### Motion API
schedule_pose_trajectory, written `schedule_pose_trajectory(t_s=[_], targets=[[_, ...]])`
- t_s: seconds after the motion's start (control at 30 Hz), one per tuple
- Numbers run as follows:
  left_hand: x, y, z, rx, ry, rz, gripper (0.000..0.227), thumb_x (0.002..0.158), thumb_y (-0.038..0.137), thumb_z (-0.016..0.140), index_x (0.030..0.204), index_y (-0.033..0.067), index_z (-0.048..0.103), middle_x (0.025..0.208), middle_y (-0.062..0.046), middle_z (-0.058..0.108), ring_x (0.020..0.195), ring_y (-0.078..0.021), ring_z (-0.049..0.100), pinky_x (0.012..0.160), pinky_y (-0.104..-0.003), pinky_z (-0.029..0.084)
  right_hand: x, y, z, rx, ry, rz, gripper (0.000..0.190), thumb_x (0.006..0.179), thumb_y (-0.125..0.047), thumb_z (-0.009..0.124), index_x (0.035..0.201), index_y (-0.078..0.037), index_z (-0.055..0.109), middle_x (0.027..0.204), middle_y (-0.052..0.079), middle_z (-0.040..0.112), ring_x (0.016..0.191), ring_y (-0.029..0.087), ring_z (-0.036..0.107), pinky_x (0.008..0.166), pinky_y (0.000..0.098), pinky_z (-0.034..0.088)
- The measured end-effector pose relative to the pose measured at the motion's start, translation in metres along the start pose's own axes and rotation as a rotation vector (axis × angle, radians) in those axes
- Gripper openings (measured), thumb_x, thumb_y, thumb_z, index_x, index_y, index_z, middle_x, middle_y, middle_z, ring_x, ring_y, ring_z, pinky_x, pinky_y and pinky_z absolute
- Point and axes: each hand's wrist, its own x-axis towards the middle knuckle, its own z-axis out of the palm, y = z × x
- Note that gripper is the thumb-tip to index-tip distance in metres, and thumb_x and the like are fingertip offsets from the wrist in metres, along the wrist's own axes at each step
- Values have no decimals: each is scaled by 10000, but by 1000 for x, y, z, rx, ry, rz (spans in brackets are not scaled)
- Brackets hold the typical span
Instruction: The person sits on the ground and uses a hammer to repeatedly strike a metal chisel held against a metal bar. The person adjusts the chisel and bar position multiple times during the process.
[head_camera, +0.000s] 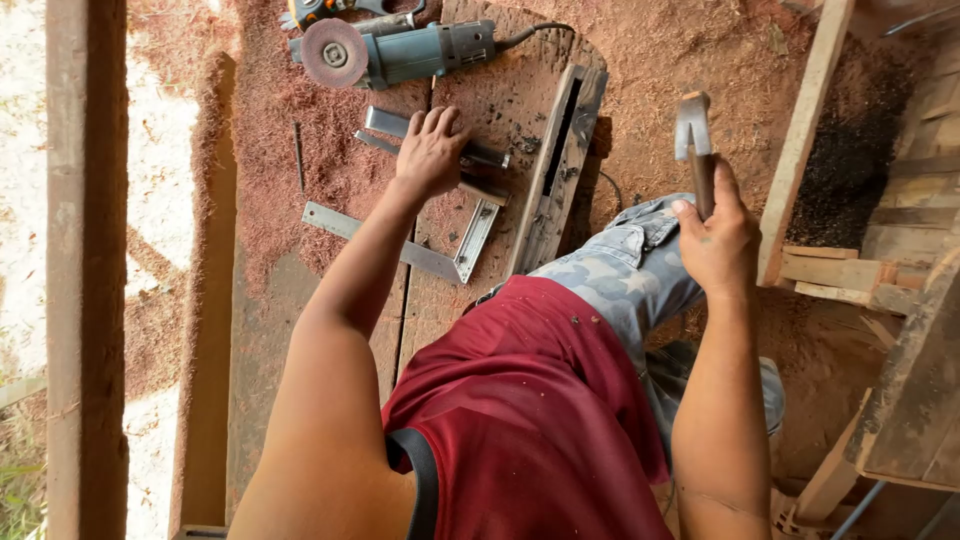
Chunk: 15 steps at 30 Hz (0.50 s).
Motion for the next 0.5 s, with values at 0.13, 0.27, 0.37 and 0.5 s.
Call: schedule_pose_trajectory(t_s=[0.13, 0.27, 0.37, 0.5], targets=[[24, -12, 24, 57, 11, 111, 302, 983, 211, 500, 1233, 121, 644, 1404, -112, 522, 1386, -289, 454, 1117, -428, 337, 1, 3, 1, 1, 6, -18, 630, 938, -130, 785, 1507, -175, 520, 1207, 276, 701, 987, 554, 667, 802, 676, 542], [26, 37, -59, -282, 348, 174, 314, 1042, 113, 486, 1345, 79, 410, 1170, -159, 586, 1045, -290, 571, 886, -404, 497, 0, -10, -9, 20, -16, -31, 611, 935, -59, 764, 1488, -143, 518, 1066, 215, 732, 813, 429, 674, 674, 565, 536], [19, 84, -143, -761, 741, 352, 470, 907, -28, 548, 1331, 108, 400, 1085, -103, 574, 899, -223, 588, 766, -337, 574, 4, -14, -13, 5, -49, -56, 595, 946, -7, 733, 1485, -81, 492, 972, 182, 755, 676, 332, 695, 561, 467, 542], [30, 109, -174, -1750, 788, 340, 635, 785, -205, 559, 1346, 85, 500, 1073, -119, 675, 738, -229, 639, 599, -338, 592, 5, -6, -6, -26, -101, 1, 614, 993, -63, 685, 1545, -102, 418, 1019, 187, 737, 723, 329, 697, 608, 498, 588]])
